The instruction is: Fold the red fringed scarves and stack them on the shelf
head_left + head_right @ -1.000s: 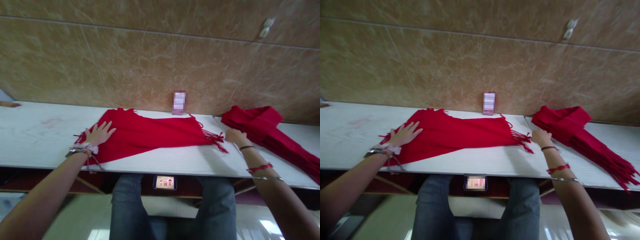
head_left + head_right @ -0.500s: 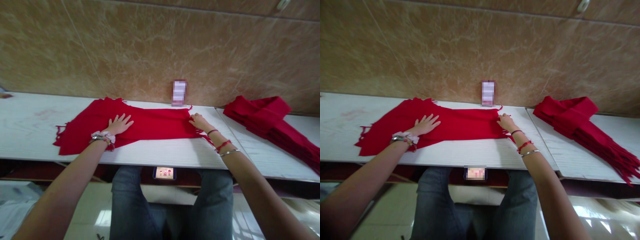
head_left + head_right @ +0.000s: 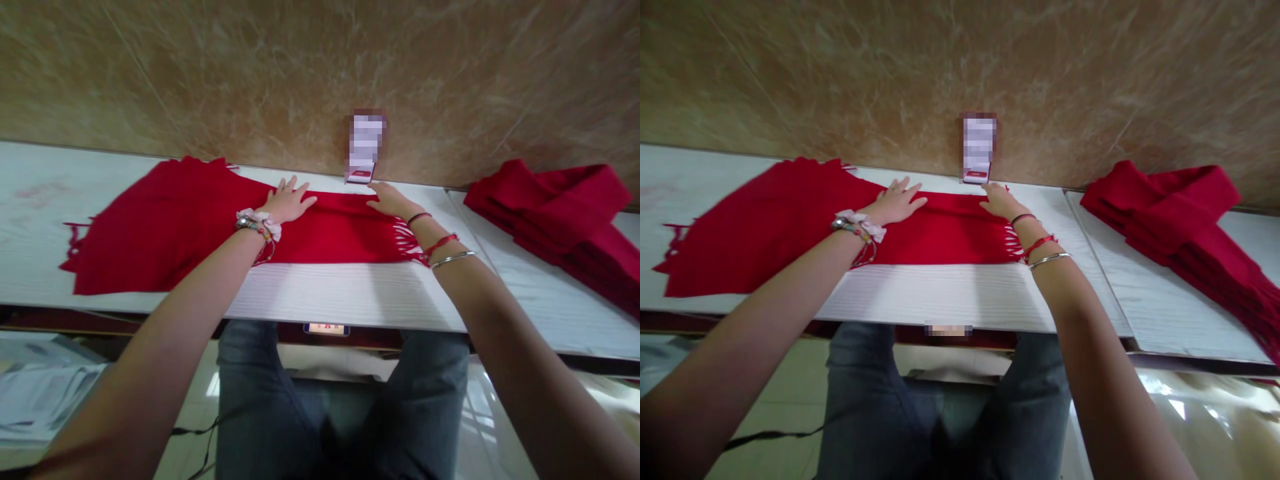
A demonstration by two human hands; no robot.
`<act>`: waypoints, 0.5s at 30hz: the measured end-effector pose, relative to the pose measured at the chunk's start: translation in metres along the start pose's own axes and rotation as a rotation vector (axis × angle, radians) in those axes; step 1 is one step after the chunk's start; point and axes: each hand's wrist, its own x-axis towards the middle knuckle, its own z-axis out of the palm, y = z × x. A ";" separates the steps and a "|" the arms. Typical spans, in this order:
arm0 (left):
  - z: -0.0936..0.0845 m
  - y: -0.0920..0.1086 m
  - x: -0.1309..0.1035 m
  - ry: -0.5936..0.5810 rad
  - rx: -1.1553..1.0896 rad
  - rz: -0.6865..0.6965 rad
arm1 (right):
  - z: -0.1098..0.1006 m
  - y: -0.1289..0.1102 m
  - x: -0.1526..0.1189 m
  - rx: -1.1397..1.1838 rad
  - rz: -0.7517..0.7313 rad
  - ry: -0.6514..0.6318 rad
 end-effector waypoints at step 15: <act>0.027 -0.009 -0.005 0.044 -0.103 0.026 | -0.046 0.009 -0.025 1.279 0.225 0.050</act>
